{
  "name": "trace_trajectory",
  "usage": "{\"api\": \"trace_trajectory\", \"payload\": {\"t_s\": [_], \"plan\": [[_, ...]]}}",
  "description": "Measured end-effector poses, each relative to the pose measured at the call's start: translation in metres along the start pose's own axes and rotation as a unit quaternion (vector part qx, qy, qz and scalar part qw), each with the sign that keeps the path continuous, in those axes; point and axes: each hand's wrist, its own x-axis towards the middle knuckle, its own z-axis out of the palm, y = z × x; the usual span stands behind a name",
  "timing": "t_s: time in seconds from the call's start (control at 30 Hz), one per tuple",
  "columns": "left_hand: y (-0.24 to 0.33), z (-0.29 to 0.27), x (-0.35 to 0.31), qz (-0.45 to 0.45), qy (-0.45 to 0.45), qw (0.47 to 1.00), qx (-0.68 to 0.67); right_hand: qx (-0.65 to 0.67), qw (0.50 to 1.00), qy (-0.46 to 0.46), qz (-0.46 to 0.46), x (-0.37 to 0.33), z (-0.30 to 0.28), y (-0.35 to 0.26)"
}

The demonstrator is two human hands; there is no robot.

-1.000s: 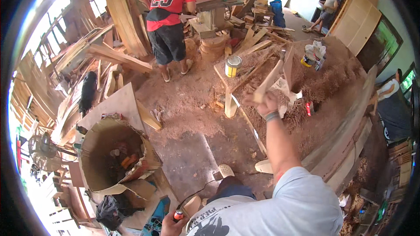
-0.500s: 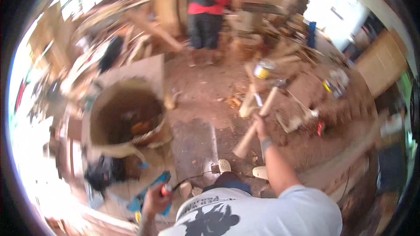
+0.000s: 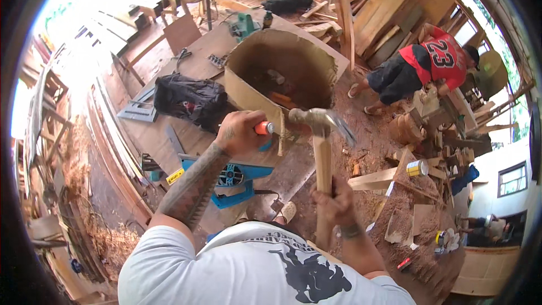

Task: The person uses a screwdriver to loosen and remove screws from an electric planer, then removes the planer's casing to access the internal components.

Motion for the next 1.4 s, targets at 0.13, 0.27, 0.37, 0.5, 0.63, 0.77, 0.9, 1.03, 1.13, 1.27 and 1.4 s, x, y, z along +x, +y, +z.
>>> {"api": "trace_trajectory", "payload": {"t_s": [0.13,0.27,0.37,0.5,0.63,0.77,0.9,1.03,1.13,1.27,1.4], "plan": [[-0.024,-0.015,-0.008,-0.023,0.024,0.999,-0.011,-0.027,0.991,-0.012,-0.134,-0.007,0.035,-0.005],[-0.031,-0.031,-0.026,0.03,0.038,0.999,-0.007,-0.221,0.968,-0.053,-0.108,0.01,0.07,-0.026],[-0.042,-0.045,-0.036,0.038,0.068,0.996,-0.036,-0.102,0.985,-0.079,-0.11,0.004,0.066,-0.016],[-0.04,-0.061,-0.04,0.003,0.054,0.997,-0.055,0.064,0.981,-0.064,-0.171,-0.001,0.074,-0.004],[-0.027,-0.071,-0.044,0.062,0.078,0.994,-0.05,-0.01,0.997,-0.07,-0.043,0.013,0.084,-0.024],[-0.035,-0.084,-0.045,0.027,0.067,0.997,-0.036,0.021,0.997,-0.051,-0.047,0.003,0.086,-0.02],[-0.036,-0.085,-0.04,0.021,0.054,0.997,-0.048,0.133,0.982,-0.037,-0.131,-0.005,0.089,-0.016],[-0.037,-0.082,-0.036,0.007,0.022,0.999,0.026,-0.134,0.988,-0.048,-0.064,0.009,0.087,-0.018],[-0.018,-0.075,-0.046,-0.009,0.025,0.999,-0.017,0.034,0.994,-0.094,0.051,-0.001,0.085,-0.028],[-0.011,-0.084,-0.035,-0.083,-0.007,0.995,-0.052,0.049,0.994,-0.035,-0.094,-0.009,0.072,-0.044],[0.005,-0.097,-0.03,-0.103,-0.002,0.99,-0.097,0.049,0.994,0.013,-0.1,-0.012,0.069,-0.074]]}}
